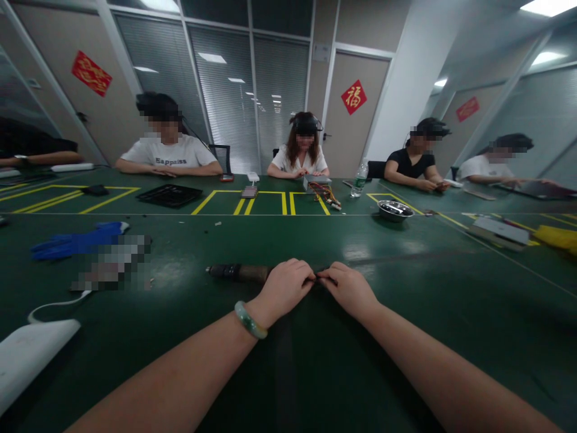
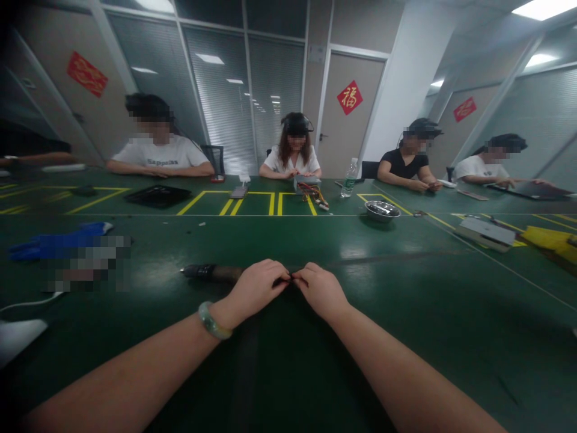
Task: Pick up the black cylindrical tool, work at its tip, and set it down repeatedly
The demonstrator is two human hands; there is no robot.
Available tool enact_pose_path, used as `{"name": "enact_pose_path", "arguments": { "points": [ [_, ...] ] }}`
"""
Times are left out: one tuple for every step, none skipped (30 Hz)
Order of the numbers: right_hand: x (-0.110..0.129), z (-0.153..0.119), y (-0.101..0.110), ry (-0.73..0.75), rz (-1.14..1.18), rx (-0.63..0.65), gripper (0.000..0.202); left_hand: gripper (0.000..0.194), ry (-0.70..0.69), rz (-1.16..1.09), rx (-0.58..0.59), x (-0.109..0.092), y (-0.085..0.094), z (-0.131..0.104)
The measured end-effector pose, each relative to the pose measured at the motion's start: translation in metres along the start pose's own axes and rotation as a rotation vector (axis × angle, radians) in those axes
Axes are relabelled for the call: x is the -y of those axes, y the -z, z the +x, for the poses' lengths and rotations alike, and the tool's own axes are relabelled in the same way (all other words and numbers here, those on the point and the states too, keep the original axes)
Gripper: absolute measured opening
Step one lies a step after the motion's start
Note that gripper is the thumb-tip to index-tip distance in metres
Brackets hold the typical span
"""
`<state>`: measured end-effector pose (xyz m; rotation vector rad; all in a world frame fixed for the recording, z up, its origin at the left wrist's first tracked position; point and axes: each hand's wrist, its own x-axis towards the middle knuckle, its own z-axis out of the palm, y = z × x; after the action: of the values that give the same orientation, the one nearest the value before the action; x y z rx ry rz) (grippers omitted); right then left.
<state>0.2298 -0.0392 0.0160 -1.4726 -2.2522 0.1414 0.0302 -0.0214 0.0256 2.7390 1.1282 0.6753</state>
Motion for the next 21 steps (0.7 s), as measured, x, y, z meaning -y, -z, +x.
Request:
{"name": "enact_pose_path", "arguments": {
  "points": [
    [0.0, 0.0, -0.001, -0.003, -0.002, -0.004, 0.022, 0.01, 0.002, 0.003, -0.004, 0.0, 0.0, 0.0],
    [-0.001, 0.001, -0.002, -0.004, -0.008, -0.006, 0.022, 0.01, 0.004, 0.007, -0.01, -0.001, -0.001, 0.0],
    [-0.001, 0.001, -0.003, -0.003, -0.018, -0.009, 0.022, 0.01, 0.005, 0.012, -0.016, -0.001, -0.001, 0.0],
    [-0.001, 0.002, -0.003, 0.002, -0.029, -0.009, 0.022, 0.01, 0.004, 0.016, -0.022, -0.001, -0.001, 0.0],
    [-0.002, 0.002, -0.004, 0.01, -0.04, -0.006, 0.022, 0.01, 0.0, 0.019, -0.025, -0.001, -0.002, 0.0],
    [-0.002, 0.002, -0.004, 0.019, -0.052, -0.003, 0.021, 0.009, -0.003, 0.02, -0.025, -0.001, -0.002, 0.0],
    [-0.002, 0.002, -0.004, 0.027, -0.066, -0.003, 0.021, 0.009, -0.003, 0.022, -0.024, -0.001, -0.003, 0.0],
    [-0.002, 0.002, -0.004, 0.037, -0.083, -0.006, 0.021, 0.009, -0.001, 0.024, -0.022, -0.001, -0.003, 0.001],
    [-0.002, 0.002, -0.004, 0.049, -0.101, -0.013, 0.02, 0.009, 0.002, 0.027, -0.02, -0.001, -0.003, 0.001],
    [-0.002, 0.003, -0.004, 0.062, -0.118, -0.026, 0.019, 0.009, 0.006, 0.03, -0.018, -0.002, -0.003, 0.001],
    [-0.002, 0.003, -0.003, 0.077, -0.132, -0.044, 0.019, 0.009, 0.009, 0.033, -0.017, -0.002, -0.003, 0.001],
    [-0.002, 0.003, -0.003, 0.094, -0.136, -0.062, 0.018, 0.009, 0.01, 0.034, -0.015, -0.003, -0.003, 0.001],
    [-0.002, 0.004, -0.003, 0.113, -0.131, -0.07, 0.017, 0.009, 0.01, 0.032, -0.014, -0.003, -0.002, 0.0],
    [-0.002, 0.005, -0.003, 0.129, -0.118, -0.069, 0.016, 0.008, 0.012, 0.027, -0.016, -0.004, -0.002, 0.0],
    [-0.002, 0.006, -0.004, 0.136, -0.102, -0.058, 0.017, 0.009, 0.015, 0.02, -0.019, -0.004, -0.001, 0.0],
    [-0.002, 0.007, -0.004, 0.131, -0.086, -0.037, 0.017, 0.01, 0.02, 0.011, -0.024, -0.004, -0.001, -0.001],
    [-0.001, 0.008, -0.005, 0.117, -0.076, -0.011, 0.018, 0.012, 0.028, 0.002, -0.03, -0.004, 0.0, -0.001],
    [0.0, 0.009, -0.006, 0.096, -0.071, 0.011, 0.018, 0.015, 0.035, -0.005, -0.034, -0.004, 0.0, -0.001],
    [0.0, 0.01, -0.006, 0.077, -0.072, 0.025, 0.017, 0.017, 0.041, -0.009, -0.037, -0.005, 0.0, -0.001],
    [0.001, 0.01, -0.007, 0.065, -0.075, 0.031, 0.016, 0.019, 0.045, -0.01, -0.039, -0.005, 0.001, -0.001],
    [0.002, 0.011, -0.007, 0.063, -0.08, 0.033, 0.015, 0.02, 0.047, -0.007, -0.041, -0.005, 0.001, -0.001]
  ]
}}
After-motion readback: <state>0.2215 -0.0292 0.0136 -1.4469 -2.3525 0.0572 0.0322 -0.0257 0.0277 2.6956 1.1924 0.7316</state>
